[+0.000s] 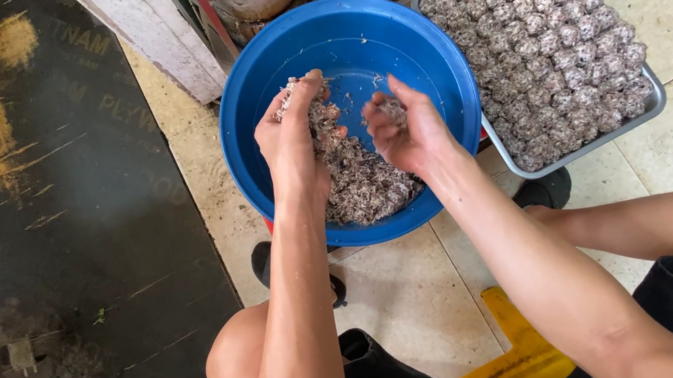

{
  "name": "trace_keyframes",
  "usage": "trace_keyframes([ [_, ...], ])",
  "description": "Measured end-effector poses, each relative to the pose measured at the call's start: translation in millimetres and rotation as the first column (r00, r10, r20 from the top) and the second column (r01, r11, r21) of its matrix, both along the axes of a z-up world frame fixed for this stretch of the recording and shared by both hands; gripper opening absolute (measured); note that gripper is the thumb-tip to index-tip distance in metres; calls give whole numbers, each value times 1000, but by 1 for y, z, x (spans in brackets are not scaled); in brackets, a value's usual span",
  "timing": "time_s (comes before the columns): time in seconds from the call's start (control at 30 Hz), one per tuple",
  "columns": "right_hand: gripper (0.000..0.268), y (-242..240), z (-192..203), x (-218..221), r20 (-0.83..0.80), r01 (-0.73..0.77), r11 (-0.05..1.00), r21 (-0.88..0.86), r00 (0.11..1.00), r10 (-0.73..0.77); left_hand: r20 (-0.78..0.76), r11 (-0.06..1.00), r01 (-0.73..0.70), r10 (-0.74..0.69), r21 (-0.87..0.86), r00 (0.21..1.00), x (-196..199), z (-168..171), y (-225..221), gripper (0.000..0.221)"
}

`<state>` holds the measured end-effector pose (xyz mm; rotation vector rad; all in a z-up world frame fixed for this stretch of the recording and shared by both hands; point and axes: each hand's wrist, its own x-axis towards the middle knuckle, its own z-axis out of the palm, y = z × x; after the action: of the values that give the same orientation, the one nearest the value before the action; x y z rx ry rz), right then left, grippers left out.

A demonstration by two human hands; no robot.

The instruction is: Rolling food mixture into small balls and placing them on a tray.

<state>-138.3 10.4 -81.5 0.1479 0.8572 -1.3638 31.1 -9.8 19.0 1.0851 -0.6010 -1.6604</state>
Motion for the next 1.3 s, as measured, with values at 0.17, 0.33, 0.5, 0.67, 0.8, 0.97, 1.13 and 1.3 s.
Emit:
trace_keyframes([
  [0.17,43,-6,-58,-23,131,-139,838,-527,961,242,-2,1000,9,-9,-10,1000,0,-1,1,23],
  [0.33,40,14,141,43,-128,-31,986,166,990,53,-32,999,21,-22,-29,999,1,-1,0,23],
  [0.5,28,6,18,5,97,8,1000,-27,995,-5,-17,1000,13,-13,-19,1000,-2,3,1,23],
  [0.67,32,-1,-66,-17,180,-65,932,-357,974,136,2,1000,16,-16,-10,1000,1,5,1,22],
  [0.8,32,6,32,9,-49,7,998,69,999,-3,-14,1000,19,-19,-25,1000,1,3,0,20],
  [0.97,27,15,63,10,97,65,998,22,993,-67,-2,999,33,-33,-33,999,1,2,-3,18],
  [1.13,36,13,4,-17,271,159,986,41,948,-164,3,997,53,-52,-59,999,-6,0,-5,18],
  [1.3,44,23,-29,-72,270,-57,733,-678,908,320,9,994,85,-84,-72,996,-14,-1,-8,19],
])
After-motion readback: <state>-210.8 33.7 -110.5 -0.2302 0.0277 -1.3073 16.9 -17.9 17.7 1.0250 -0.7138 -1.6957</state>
